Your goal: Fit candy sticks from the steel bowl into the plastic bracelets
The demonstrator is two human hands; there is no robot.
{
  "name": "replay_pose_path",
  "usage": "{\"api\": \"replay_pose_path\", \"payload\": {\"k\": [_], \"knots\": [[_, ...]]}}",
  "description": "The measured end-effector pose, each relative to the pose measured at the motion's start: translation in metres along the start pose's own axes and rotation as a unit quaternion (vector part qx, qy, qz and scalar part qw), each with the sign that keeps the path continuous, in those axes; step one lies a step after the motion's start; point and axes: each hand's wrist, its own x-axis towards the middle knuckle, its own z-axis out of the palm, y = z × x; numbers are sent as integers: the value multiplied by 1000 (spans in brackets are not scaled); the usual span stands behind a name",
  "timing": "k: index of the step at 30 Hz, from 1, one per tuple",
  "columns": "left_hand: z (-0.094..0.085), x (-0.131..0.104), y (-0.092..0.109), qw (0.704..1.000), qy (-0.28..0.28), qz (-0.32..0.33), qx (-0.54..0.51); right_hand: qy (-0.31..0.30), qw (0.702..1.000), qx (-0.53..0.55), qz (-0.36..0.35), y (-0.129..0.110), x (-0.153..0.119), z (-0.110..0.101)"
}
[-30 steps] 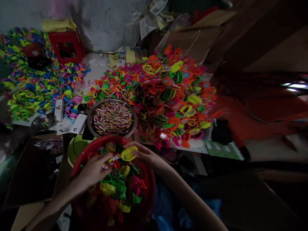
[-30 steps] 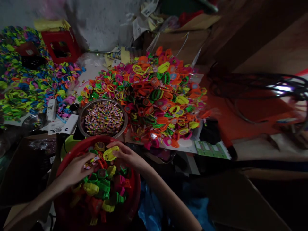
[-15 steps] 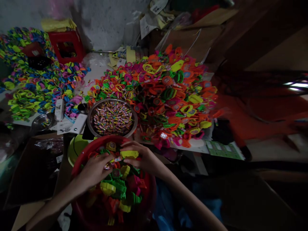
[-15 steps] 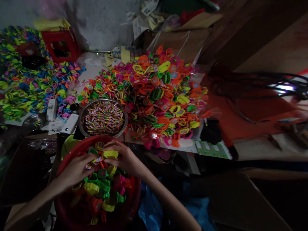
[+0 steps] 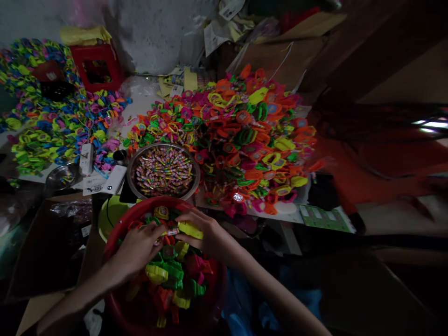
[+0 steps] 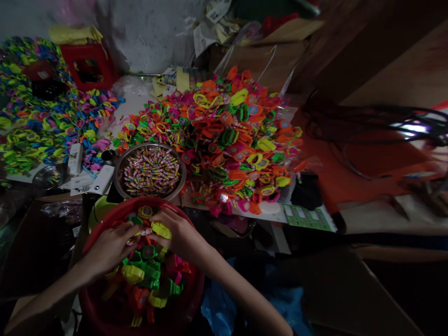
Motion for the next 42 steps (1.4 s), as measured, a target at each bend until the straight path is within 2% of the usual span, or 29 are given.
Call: {"api": "replay_pose_path", "payload": {"k": [11,16,23,27,30,32,35,39,40,41,42], "knots": [[-4,-2,2,997,22,4,73,20,992,-113,-47,2,-5,12],[-3,-4,-2,995,65,26,74,51,993,-69,-86,7,-6,12],[-6,-2,0,993,85,29,78,46,987,-51,-143,1,-5,5],[-11,0,0,995,80,9,60,69,986,-64,-140,5,-4,12],[-8,3,-3,998,56,0,31,42,995,-33,-79,8,-1,13],[-3,4,-7,1000,29,11,0,-6,1000,11,3,9,2,3],[3,3,-15,999,-4,21,-35,-122,985,54,106,9,5,-28],[4,-1,-26,998,-1,-9,-69,-316,939,66,119,13,16,-86],[3,-2,-27,996,0,-18,-84,-310,940,74,119,15,20,-100],[2,-1,-28,995,-1,-27,-100,-256,956,85,116,15,26,-114],[2,-1,-27,993,-3,-38,-116,-155,978,95,103,16,32,-127]]}}
